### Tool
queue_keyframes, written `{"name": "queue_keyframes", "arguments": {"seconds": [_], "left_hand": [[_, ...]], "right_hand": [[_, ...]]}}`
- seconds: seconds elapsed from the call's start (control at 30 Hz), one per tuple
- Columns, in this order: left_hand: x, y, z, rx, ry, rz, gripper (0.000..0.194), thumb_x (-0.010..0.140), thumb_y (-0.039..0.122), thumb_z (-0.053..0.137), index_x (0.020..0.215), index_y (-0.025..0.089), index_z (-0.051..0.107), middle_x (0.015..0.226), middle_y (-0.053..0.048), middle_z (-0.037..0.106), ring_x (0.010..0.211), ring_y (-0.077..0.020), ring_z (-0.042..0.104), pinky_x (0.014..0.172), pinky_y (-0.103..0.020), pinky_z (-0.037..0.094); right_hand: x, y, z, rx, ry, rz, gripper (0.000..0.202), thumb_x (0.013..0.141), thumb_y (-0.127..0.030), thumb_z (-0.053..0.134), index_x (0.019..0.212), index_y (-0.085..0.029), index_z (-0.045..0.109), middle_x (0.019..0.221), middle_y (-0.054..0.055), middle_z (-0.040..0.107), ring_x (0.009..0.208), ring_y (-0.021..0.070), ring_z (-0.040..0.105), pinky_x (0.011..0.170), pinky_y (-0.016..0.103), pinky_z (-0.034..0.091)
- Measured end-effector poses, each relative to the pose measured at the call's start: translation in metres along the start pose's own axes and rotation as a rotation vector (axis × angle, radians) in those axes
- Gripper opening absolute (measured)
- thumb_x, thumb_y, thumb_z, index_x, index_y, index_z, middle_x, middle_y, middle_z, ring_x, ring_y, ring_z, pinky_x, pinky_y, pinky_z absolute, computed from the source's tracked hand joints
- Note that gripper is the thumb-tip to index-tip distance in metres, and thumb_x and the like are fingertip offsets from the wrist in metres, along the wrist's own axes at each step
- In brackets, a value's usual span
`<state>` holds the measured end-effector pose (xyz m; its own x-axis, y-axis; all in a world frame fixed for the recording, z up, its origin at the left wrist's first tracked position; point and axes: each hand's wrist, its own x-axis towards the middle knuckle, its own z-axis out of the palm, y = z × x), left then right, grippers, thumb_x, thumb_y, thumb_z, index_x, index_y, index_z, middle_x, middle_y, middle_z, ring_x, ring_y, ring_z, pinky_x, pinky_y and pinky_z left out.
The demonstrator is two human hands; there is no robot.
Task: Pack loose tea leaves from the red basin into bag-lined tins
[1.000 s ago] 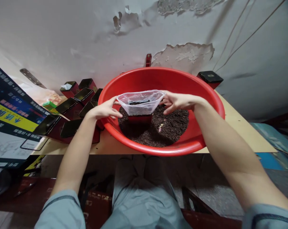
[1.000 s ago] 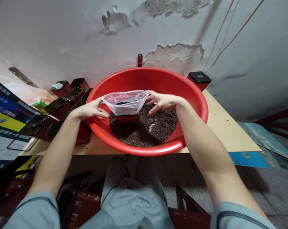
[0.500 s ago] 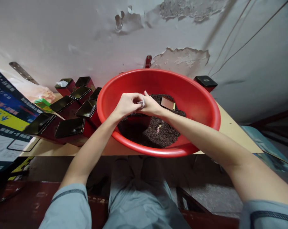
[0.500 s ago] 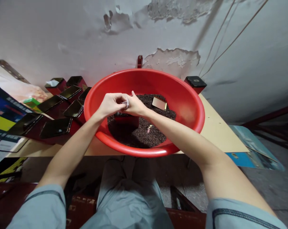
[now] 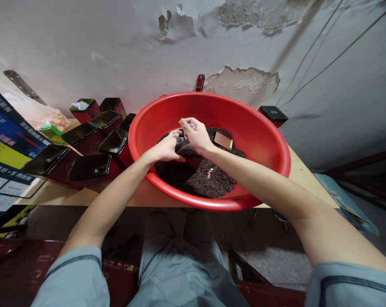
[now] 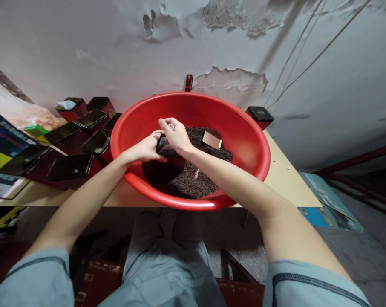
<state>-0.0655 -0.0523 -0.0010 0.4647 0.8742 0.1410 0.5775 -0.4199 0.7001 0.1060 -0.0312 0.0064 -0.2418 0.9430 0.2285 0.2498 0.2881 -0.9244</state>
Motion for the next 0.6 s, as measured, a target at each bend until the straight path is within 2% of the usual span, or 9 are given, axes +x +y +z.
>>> {"name": "queue_keyframes", "arguments": {"seconds": [0.07, 0.17, 0.27, 0.37, 0.43, 0.5, 0.53, 0.6], "left_hand": [[0.002, 0.003, 0.000, -0.027, -0.019, 0.018, 0.088, 0.055, 0.034, 0.096, 0.135, 0.015, 0.064, 0.142, -0.017, 0.064, 0.137, -0.0394, 0.059, 0.121, -0.049, 0.044], [0.002, 0.012, -0.002, -0.031, 0.060, 0.043, 0.061, 0.065, 0.039, 0.092, 0.120, 0.021, 0.075, 0.140, -0.013, 0.067, 0.138, -0.0373, 0.058, 0.120, -0.048, 0.045], [0.007, 0.018, 0.000, 0.104, 0.217, 0.076, 0.031, 0.065, 0.031, 0.091, 0.091, 0.021, 0.079, 0.125, -0.010, 0.071, 0.127, -0.0350, 0.061, 0.113, -0.048, 0.049], [0.013, 0.021, 0.004, 0.148, 0.239, 0.122, 0.006, 0.074, 0.023, 0.078, 0.076, 0.018, 0.074, 0.097, -0.006, 0.070, 0.093, -0.0238, 0.067, 0.093, -0.039, 0.055], [0.014, 0.022, 0.004, 0.125, 0.243, 0.132, 0.005, 0.077, 0.019, 0.072, 0.072, 0.017, 0.071, 0.081, -0.003, 0.066, 0.075, -0.0181, 0.062, 0.080, -0.033, 0.053], [0.013, 0.025, 0.002, 0.093, 0.255, 0.127, 0.004, 0.077, 0.017, 0.070, 0.072, 0.016, 0.069, 0.074, -0.001, 0.066, 0.071, -0.0163, 0.060, 0.074, -0.030, 0.050], [0.013, 0.027, 0.002, 0.071, 0.258, 0.127, 0.003, 0.077, 0.016, 0.069, 0.073, 0.016, 0.068, 0.073, 0.000, 0.067, 0.070, -0.0160, 0.060, 0.073, -0.029, 0.049], [0.012, 0.032, 0.002, 0.025, 0.273, 0.130, 0.002, 0.078, 0.015, 0.068, 0.078, 0.016, 0.070, 0.076, -0.001, 0.070, 0.072, -0.0157, 0.062, 0.073, -0.028, 0.049]], "right_hand": [[0.002, -0.004, 0.001, 0.089, 0.069, 0.004, 0.050, 0.093, -0.073, 0.064, 0.094, -0.023, 0.064, 0.066, -0.003, 0.050, 0.069, 0.0163, 0.055, 0.067, 0.029, 0.050], [0.002, -0.010, 0.000, 0.186, 0.015, -0.024, 0.054, 0.090, -0.077, 0.064, 0.094, -0.023, 0.063, 0.066, -0.004, 0.045, 0.065, 0.0150, 0.049, 0.064, 0.028, 0.048], [-0.002, -0.015, -0.008, 0.175, -0.001, -0.091, 0.054, 0.091, -0.072, 0.064, 0.115, -0.024, 0.063, 0.084, 0.000, 0.057, 0.076, 0.0159, 0.056, 0.073, 0.029, 0.053], [-0.009, -0.017, -0.029, 0.000, -0.048, -0.173, 0.077, 0.083, -0.067, 0.075, 0.144, -0.027, 0.051, 0.114, 0.006, 0.064, 0.103, 0.0223, 0.063, 0.092, 0.036, 0.056], [-0.016, -0.017, -0.049, -0.197, -0.073, -0.242, 0.101, 0.074, -0.065, 0.086, 0.157, -0.028, 0.042, 0.134, 0.011, 0.060, 0.124, 0.0297, 0.059, 0.107, 0.045, 0.053], [-0.024, -0.016, -0.067, -0.385, -0.066, -0.268, 0.113, 0.064, -0.060, 0.094, 0.159, -0.026, 0.043, 0.145, 0.015, 0.055, 0.137, 0.0376, 0.052, 0.116, 0.053, 0.046], [-0.027, -0.015, -0.074, -0.450, -0.070, -0.246, 0.112, 0.061, -0.056, 0.097, 0.156, -0.024, 0.048, 0.146, 0.017, 0.055, 0.139, 0.0404, 0.052, 0.117, 0.055, 0.045], [-0.030, -0.015, -0.077, -0.490, -0.121, -0.157, 0.094, 0.060, -0.047, 0.099, 0.142, -0.020, 0.062, 0.135, 0.016, 0.063, 0.129, 0.0408, 0.060, 0.113, 0.054, 0.049]]}}
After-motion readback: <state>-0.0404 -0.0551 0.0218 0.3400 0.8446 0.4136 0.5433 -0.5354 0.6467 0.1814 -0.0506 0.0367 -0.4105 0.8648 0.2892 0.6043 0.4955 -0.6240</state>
